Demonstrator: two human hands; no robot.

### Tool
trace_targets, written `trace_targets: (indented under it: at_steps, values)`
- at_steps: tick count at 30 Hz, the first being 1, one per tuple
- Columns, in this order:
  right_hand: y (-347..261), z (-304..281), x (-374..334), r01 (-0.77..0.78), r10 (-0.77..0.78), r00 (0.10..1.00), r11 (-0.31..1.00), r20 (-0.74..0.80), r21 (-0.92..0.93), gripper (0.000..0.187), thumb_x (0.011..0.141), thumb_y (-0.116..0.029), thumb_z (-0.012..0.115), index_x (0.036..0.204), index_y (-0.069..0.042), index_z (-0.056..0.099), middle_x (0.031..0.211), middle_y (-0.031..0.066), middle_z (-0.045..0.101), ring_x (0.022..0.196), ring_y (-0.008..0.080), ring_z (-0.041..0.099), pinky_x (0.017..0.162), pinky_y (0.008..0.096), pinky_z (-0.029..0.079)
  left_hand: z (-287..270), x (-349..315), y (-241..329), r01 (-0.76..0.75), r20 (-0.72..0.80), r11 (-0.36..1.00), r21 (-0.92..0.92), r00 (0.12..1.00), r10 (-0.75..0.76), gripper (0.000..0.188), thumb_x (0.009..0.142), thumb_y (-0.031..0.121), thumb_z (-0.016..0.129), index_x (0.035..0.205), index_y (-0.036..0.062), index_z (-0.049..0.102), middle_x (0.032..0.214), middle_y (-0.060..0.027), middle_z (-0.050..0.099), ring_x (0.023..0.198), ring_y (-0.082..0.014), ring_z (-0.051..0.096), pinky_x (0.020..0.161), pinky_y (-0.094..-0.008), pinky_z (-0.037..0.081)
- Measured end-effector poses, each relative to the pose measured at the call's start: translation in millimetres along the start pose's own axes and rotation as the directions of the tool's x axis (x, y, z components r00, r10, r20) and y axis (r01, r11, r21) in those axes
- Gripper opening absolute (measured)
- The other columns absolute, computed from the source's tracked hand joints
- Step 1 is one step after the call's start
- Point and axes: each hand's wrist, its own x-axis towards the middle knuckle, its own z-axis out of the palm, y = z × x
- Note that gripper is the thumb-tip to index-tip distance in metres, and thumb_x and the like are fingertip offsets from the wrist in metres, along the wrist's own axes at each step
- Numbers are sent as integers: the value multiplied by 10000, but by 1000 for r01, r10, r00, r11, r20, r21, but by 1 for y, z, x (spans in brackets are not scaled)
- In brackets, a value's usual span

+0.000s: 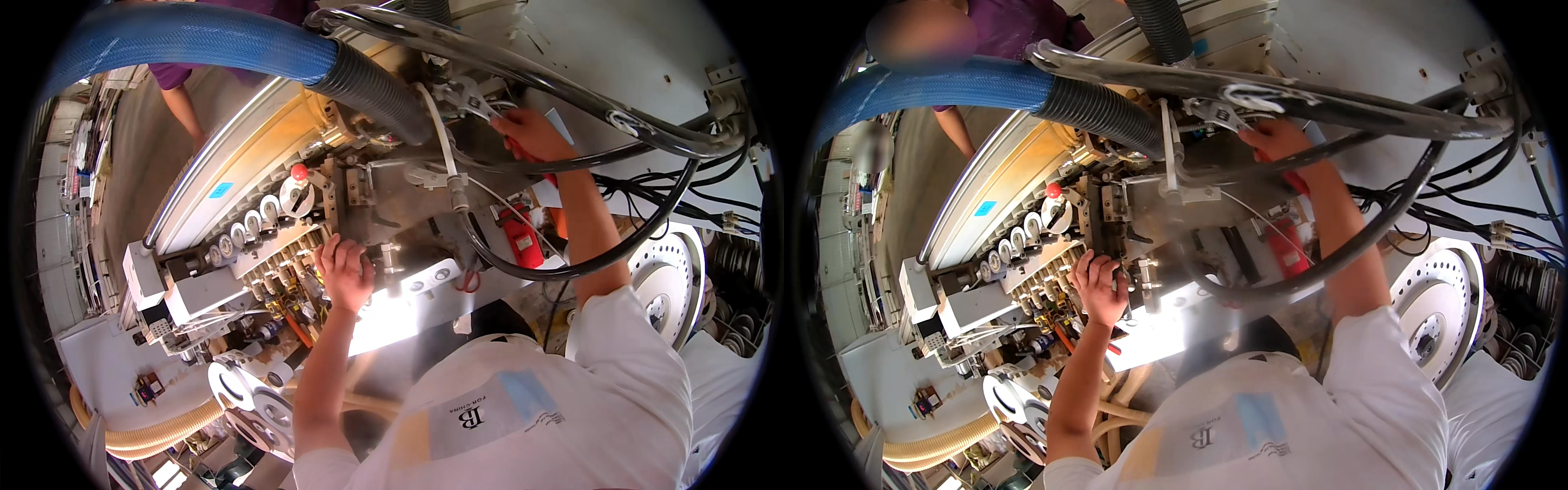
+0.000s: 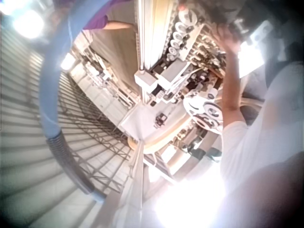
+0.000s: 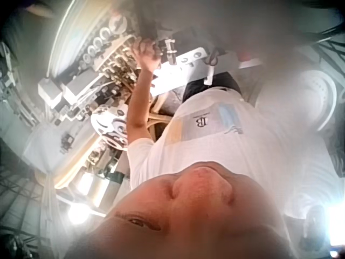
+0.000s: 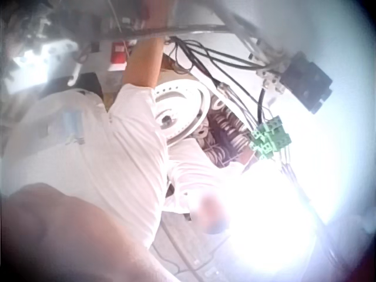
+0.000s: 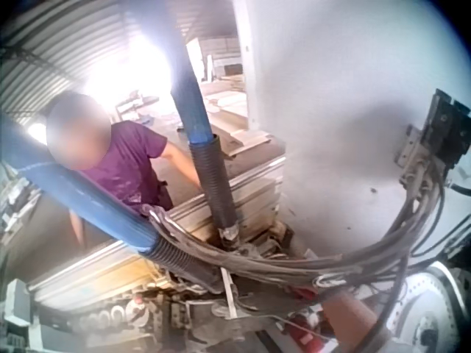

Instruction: The person operates controls on an industrial machine panel and uses an adjustable wrench to tighten components on the internal assembly. They subsequently secure a blue hose using white tape and maneuver the hose around the machinery.

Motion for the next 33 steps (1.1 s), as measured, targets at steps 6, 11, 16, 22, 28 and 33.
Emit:
trace_targets:
  at_steps: [6, 11, 16, 22, 28, 33]
  values:
    - [45, 58, -39, 0, 65, 977, 953, -205, 304, 407, 1077, -442, 688, 921, -67, 664, 759, 26, 678, 590, 107, 619, 534, 285, 493, 1, 7, 2, -18, 1, 1000, -13, 1000, 18, 271, 822, 148, 728, 1088, 154, 676, 1230, -21, 638, 1425, -296, 483, 1214, -588, 336]
    - [33, 93, -10, 98, 8, 970, 903, -245, 417, 390, 1052, -365, 732, 893, -16, 662, 732, 62, 688, 581, 159, 673, 527, 332, 514, 1, 7, 2, -18, -9, 999, -28, 1000, 18, 276, 823, 139, 725, 1094, 154, 675, 1228, -24, 638, 1425, -299, 484, 1216, -589, 335]
    - [14, 110, -13, 96, 32, 969, 866, -246, 490, 399, 1068, -354, 701, 880, -3, 668, 745, 70, 705, 594, 151, 671, 555, 324, 512, 3, 5, -1, -26, -24, 999, -23, 999, 26, 247, 825, 146, 724, 1068, 145, 682, 1223, -36, 656, 1413, -320, 495, 1193, -575, 348]
    - [-2, 116, -15, 150, -44, 940, 943, -338, 296, 378, 1077, -333, 683, 911, 5, 659, 750, 85, 706, 606, 181, 687, 546, 340, 533, 1, 6, 2, -28, -32, 999, -15, 999, 28, 288, 801, 136, 731, 1084, 147, 679, 1224, -25, 640, 1419, -288, 487, 1198, -587, 361]
    - [39, 156, 45, 218, -44, 892, 913, -449, 344, 481, 986, -457, 722, 836, 0, 704, 790, 168, 737, 744, 307, 749, 718, 438, 558, 1, 10, 3, -43, -15, 999, -16, 999, 43, 263, 795, 129, 732, 1053, 144, 683, 1206, -26, 641, 1417, -289, 487, 1193, -584, 366]
    - [28, 129, 41, 143, -35, 953, 928, -299, 345, 445, 1032, -443, 701, 949, -5, 711, 816, 133, 742, 738, 247, 750, 679, 393, 569, 2, 6, 2, -31, -27, 999, -13, 999, 30, 265, 795, 125, 733, 1054, 145, 683, 1206, -25, 641, 1415, -289, 488, 1192, -585, 366]
